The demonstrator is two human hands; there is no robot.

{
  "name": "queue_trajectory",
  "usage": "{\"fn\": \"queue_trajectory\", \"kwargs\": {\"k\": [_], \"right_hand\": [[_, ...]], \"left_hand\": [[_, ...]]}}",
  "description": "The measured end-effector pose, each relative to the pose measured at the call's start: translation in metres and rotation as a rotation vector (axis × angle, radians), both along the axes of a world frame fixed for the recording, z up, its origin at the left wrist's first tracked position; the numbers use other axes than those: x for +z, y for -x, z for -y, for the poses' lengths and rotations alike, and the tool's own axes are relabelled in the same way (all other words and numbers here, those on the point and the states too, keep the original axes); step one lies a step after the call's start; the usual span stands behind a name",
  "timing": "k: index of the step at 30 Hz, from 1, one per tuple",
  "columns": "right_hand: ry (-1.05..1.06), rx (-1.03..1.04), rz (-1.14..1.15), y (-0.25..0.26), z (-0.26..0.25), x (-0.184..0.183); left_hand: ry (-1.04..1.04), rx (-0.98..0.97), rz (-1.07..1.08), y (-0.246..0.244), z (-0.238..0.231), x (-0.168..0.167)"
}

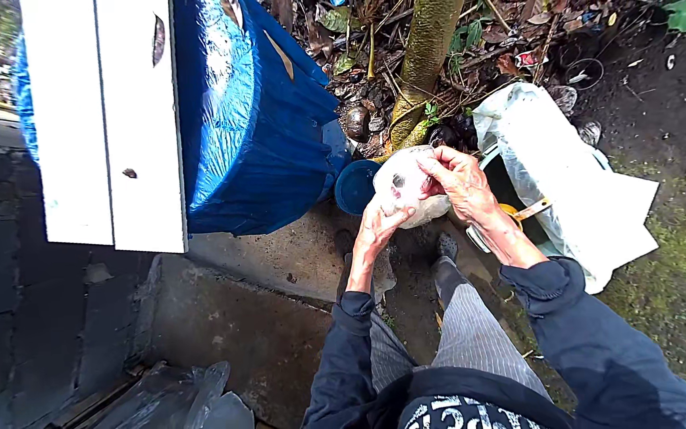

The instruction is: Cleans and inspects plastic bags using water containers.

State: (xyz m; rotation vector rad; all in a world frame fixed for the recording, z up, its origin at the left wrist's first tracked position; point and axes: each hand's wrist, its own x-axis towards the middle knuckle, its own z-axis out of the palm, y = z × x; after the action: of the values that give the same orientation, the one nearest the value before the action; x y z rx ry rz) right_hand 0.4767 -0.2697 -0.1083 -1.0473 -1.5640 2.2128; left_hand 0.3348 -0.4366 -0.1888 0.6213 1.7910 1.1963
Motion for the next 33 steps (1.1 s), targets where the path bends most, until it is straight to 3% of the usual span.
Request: {"fn": "queue_trajectory", "kwargs": {"k": [3,10,14,18,22,28,30,33], "right_hand": [[0.019,-0.035,0.0,0.004,-0.004,0.025],[-0.084,-0.128,0.121,0.016,-0.023,0.05],[-0.152,-0.046,0.123,0.014,-0.026,0.038],[-0.147,0.169,0.123,-0.003,-0.018,0.0],[-0.092,0.232,0.106,-0.004,-0.005,-0.033],[-0.031,0.111,0.06,-0.009,0.006,-0.038],[-0.014,0.058,0.056,-0.007,0.008,-0.037],[-0.022,-0.075,0.141,-0.009,0.008,-0.036]], "left_hand": [[0.017,0.12,0.005,-0.005,0.001,-0.024],[-0.374,0.497,0.765,-0.009,-0.014,-0.007],[-0.546,0.621,1.005,-0.005,-0.02,0.011],[-0.584,0.664,1.006,0.002,-0.023,0.017],[-0.565,0.528,0.97,0.004,-0.022,0.023],[-0.156,0.375,0.456,-0.002,-0.019,0.014],[-0.155,0.44,0.481,-0.002,-0.024,0.012],[-0.279,0.553,0.747,0.001,-0.025,0.017]]}}
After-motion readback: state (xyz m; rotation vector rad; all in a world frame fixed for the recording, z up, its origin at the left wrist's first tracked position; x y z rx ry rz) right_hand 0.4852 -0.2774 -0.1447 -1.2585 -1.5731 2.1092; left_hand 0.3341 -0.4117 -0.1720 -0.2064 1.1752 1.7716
